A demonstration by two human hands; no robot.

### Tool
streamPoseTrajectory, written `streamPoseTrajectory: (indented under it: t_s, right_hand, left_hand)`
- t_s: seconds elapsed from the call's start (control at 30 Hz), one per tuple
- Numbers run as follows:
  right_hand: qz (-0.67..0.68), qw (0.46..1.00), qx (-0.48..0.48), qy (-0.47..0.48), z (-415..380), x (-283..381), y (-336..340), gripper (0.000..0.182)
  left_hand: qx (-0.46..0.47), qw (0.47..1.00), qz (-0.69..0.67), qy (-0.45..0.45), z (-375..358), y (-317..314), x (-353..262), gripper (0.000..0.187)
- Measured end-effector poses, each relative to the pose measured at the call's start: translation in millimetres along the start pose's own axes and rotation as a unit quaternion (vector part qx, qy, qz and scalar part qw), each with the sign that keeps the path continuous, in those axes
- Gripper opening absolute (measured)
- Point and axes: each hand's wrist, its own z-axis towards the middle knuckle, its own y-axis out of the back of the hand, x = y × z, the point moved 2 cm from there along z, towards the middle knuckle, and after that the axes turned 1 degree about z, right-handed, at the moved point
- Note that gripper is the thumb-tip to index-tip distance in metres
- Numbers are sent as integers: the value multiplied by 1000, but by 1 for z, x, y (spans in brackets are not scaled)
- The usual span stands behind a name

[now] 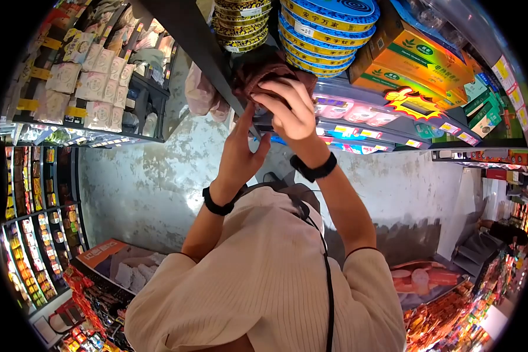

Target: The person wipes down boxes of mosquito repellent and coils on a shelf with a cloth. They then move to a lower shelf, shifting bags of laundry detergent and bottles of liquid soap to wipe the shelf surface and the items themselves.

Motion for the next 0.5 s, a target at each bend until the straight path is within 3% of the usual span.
streamPoseTrajectory:
  t_s: [0.07, 0.13, 0.2, 0.27, 0.33, 0.4, 0.47, 0.5]
  right_hand:
    - [64, 985, -50, -150, -11, 14, 11, 27]
    - [156, 918, -58, -360, -26, 40, 24, 22]
    - [182, 888, 4, -422, -42, 52, 37, 24]
    - [218, 854, 6, -473, -74, 57, 48, 24]
    - [282, 782, 23, -556, -96, 57, 59, 23]
    - [300, 770, 26, -562, -106, 57, 71, 23]
    - [266, 769, 72, -577, -111, 58, 81, 22]
    - [251, 770, 79, -581, -110, 58, 86, 25]
  left_hand:
    - [44, 992, -95, 67, -5, -11, 5, 79]
    - [-6, 988, -147, 48, -5, -17, 6, 70]
    - [68, 988, -137, -7, -6, -14, 7, 61]
    - [115, 982, -152, 10, -14, -15, 12, 58]
    - [203, 962, -179, 37, -22, -20, 15, 51]
    - [173, 948, -262, 61, -27, -23, 9, 40]
    - [203, 909, -302, 202, -35, -23, 18, 28]
    - [207, 908, -302, 204, -39, -21, 24, 28]
